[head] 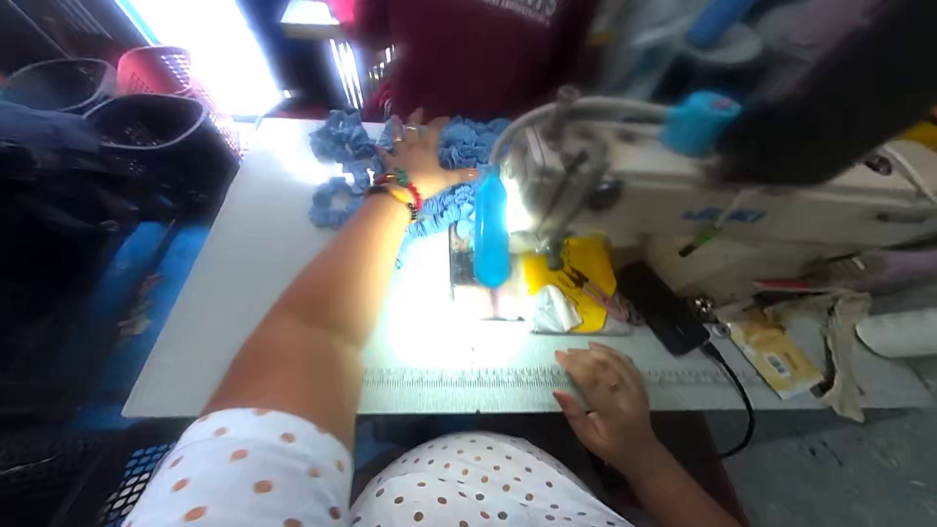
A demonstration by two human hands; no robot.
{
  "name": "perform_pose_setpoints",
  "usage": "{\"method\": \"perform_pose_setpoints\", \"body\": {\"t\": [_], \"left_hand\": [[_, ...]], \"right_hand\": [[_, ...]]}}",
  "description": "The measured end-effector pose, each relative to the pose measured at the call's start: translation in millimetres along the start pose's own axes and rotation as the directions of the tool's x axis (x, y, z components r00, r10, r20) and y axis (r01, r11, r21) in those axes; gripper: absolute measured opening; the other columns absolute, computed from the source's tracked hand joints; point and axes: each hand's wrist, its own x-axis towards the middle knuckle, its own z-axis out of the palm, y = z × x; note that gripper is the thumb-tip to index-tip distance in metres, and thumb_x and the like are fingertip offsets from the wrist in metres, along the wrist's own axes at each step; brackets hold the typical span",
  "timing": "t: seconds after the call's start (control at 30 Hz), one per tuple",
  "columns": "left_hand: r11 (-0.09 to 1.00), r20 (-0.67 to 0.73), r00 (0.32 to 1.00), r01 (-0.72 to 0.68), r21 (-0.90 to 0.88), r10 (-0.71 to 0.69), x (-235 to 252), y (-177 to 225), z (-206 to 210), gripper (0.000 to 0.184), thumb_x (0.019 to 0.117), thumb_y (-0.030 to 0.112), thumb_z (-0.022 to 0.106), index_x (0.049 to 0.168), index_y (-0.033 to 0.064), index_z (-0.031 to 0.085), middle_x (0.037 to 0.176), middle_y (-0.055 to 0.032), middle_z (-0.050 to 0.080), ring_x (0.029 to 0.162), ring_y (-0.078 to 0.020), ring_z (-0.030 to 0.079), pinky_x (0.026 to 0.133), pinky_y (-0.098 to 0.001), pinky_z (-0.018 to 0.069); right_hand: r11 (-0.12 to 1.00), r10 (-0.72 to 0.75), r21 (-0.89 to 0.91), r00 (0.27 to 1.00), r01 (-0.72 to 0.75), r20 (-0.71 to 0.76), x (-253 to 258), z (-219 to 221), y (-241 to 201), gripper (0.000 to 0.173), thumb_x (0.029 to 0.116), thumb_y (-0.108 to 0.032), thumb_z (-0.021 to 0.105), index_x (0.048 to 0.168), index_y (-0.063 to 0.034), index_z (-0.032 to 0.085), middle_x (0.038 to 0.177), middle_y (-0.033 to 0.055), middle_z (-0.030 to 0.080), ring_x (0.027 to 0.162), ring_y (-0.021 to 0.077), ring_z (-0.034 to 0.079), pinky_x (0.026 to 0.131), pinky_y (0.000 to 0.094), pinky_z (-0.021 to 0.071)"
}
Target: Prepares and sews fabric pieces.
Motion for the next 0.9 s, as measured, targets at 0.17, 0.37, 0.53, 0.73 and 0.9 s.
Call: {"method": "perform_pose_setpoints", "body": {"t": [0.17,0.37,0.53,0.73,0.9], "left_hand": [[0.979,0.169,0.983,-0.103,0.177,0.073,60.6,17.3,38.3,0.103,0.0737,0.074,0.074,0.160,0.0504,0.023,0.174,-0.0084,-0.001,0.153,-0.0529,-0.012,0.103,-0.0894,-0.0052],[0.981,0.310,0.941,-0.169,0.091,0.134,78.6,-10.1,63.3,0.062,0.0901,0.050,0.072,0.146,0.0289,0.057,0.157,-0.0184,0.044,0.145,-0.0464,0.036,0.110,-0.0750,0.0273],[0.980,0.219,0.969,-0.149,0.128,0.119,35.6,-52.9,39.7,0.053,0.0885,0.040,0.076,0.135,0.0157,0.066,0.142,-0.0279,0.054,0.136,-0.0501,0.046,0.110,-0.0672,0.0366],[0.966,0.288,0.957,-0.046,0.254,-0.030,-33.4,-90.5,-16.0,0.063,0.0883,0.050,0.074,0.141,0.0192,0.060,0.152,-0.0259,0.045,0.141,-0.0537,0.038,0.109,-0.0769,0.0263],[0.960,0.336,0.934,0.028,0.277,-0.124,-20.3,-31.6,-51.7,0.088,0.0837,0.069,0.069,0.158,0.0319,0.039,0.162,-0.0250,0.034,0.148,-0.0592,0.020,0.109,-0.0856,0.0059]], "right_hand": [[0.996,-0.004,-0.093,0.994,0.014,0.105,3.0,15.6,1.8,0.055,0.1054,-0.060,0.035,0.130,-0.0213,0.066,0.120,0.0010,0.072,0.123,0.0181,0.062,0.113,0.0433,0.0395],[0.995,0.042,-0.100,0.987,-0.027,0.156,2.9,15.1,2.1,0.054,0.1048,-0.060,0.037,0.131,-0.0221,0.064,0.123,-0.0009,0.070,0.128,0.0159,0.057,0.117,0.0403,0.0340],[0.994,0.032,-0.105,0.992,-0.019,0.120,-0.5,18.4,1.9,0.051,0.1050,-0.056,0.039,0.130,-0.0209,0.066,0.121,0.0003,0.072,0.126,0.0165,0.059,0.116,0.0407,0.0354],[0.991,0.034,-0.132,0.993,-0.019,0.110,2.0,19.6,-2.6,0.053,0.1048,-0.055,0.040,0.126,-0.0173,0.070,0.117,0.0043,0.074,0.117,0.0223,0.065,0.106,0.0431,0.0444],[0.990,0.025,-0.138,0.993,-0.009,0.114,2.3,19.8,-2.4,0.055,0.1054,-0.056,0.037,0.125,-0.0178,0.071,0.116,0.0046,0.075,0.118,0.0232,0.065,0.105,0.0418,0.0450]]}}
